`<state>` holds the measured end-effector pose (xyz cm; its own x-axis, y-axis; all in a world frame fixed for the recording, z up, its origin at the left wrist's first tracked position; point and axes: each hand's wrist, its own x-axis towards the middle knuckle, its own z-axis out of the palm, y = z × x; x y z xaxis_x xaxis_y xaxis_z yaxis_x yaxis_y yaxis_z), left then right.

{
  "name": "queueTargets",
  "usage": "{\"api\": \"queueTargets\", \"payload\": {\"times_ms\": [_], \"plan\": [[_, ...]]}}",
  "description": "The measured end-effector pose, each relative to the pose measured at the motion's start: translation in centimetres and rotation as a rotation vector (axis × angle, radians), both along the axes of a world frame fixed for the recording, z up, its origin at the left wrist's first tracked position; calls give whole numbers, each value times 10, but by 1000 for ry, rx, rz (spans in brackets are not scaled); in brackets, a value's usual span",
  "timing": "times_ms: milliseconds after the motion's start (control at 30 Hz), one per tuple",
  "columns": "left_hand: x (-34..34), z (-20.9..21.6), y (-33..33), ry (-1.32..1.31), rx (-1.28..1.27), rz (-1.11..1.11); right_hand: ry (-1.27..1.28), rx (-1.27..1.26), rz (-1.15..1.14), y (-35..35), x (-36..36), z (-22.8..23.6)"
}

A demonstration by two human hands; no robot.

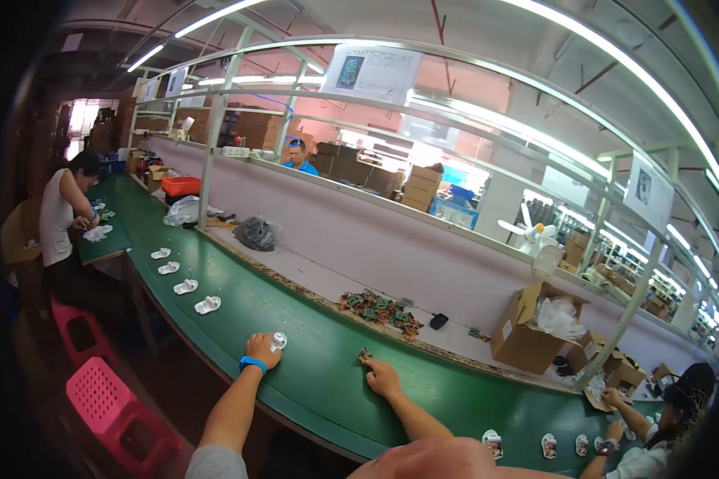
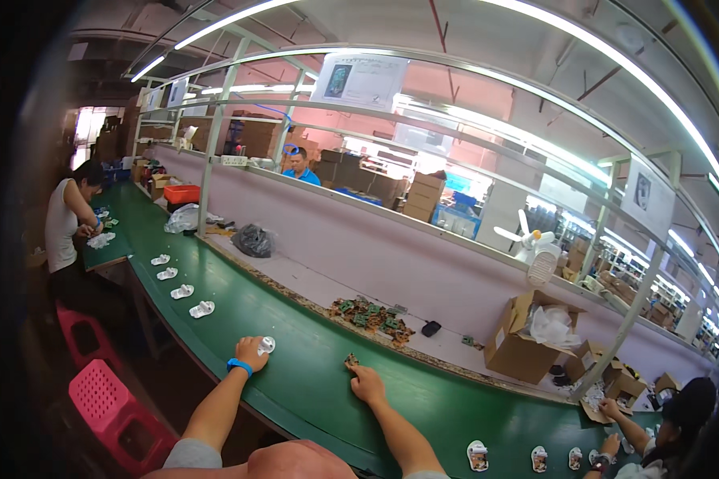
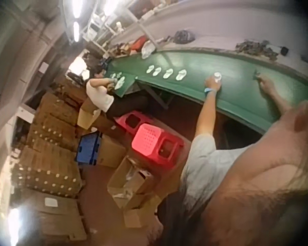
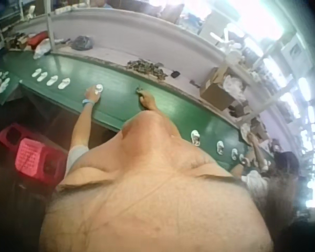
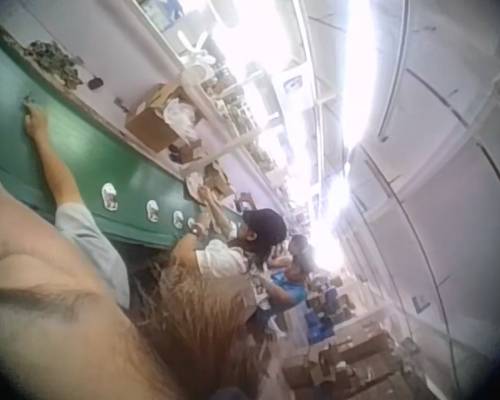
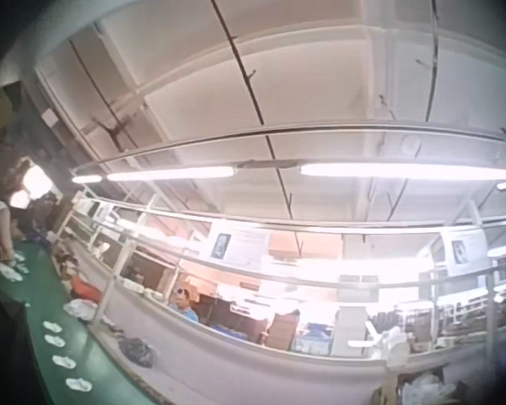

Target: Assembling small electronic components by manually placing them into white plastic housings on a production line.

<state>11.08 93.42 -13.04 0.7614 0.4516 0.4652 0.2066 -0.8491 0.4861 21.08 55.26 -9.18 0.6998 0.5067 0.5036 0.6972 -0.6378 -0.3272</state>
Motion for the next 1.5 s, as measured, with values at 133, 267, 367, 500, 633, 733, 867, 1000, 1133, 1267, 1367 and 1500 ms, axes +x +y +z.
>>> {"api": "queueTargets", "payload": {"times_ms": [133,267,367,500,633,733,867,1000,1133,1267,1367,1500], "plan": [[1,5,-8,-8,-13,-11,19,-23,-28,-6,-14,9],[-4,7,-9,-42,-20,-19,37,-12,-29,-6,-19,10],[-8,0,-7,-82,-1,-16,-33,58,34,-6,-18,2],[-10,5,-8,-109,139,-2,-89,120,117,-9,-11,-3],[-10,11,-9,-175,90,-76,-117,210,137,-10,-13,3],[-18,26,-18,-108,45,-152,-91,149,139,-15,-37,28],[-36,36,-29,-55,11,-231,-29,154,242,-24,-64,30],[-63,55,-68,-28,-8,-353,-1,110,271,-47,-101,44],[-97,86,-97,-44,-14,-400,42,84,301,-69,-127,49],[-106,98,-105,-42,-29,-428,88,81,285,-80,-128,53],[-109,99,-94,33,-71,-440,114,111,228,-73,-129,53],[-98,94,-99,75,-13,-393,90,90,226,-73,-126,54]]}}
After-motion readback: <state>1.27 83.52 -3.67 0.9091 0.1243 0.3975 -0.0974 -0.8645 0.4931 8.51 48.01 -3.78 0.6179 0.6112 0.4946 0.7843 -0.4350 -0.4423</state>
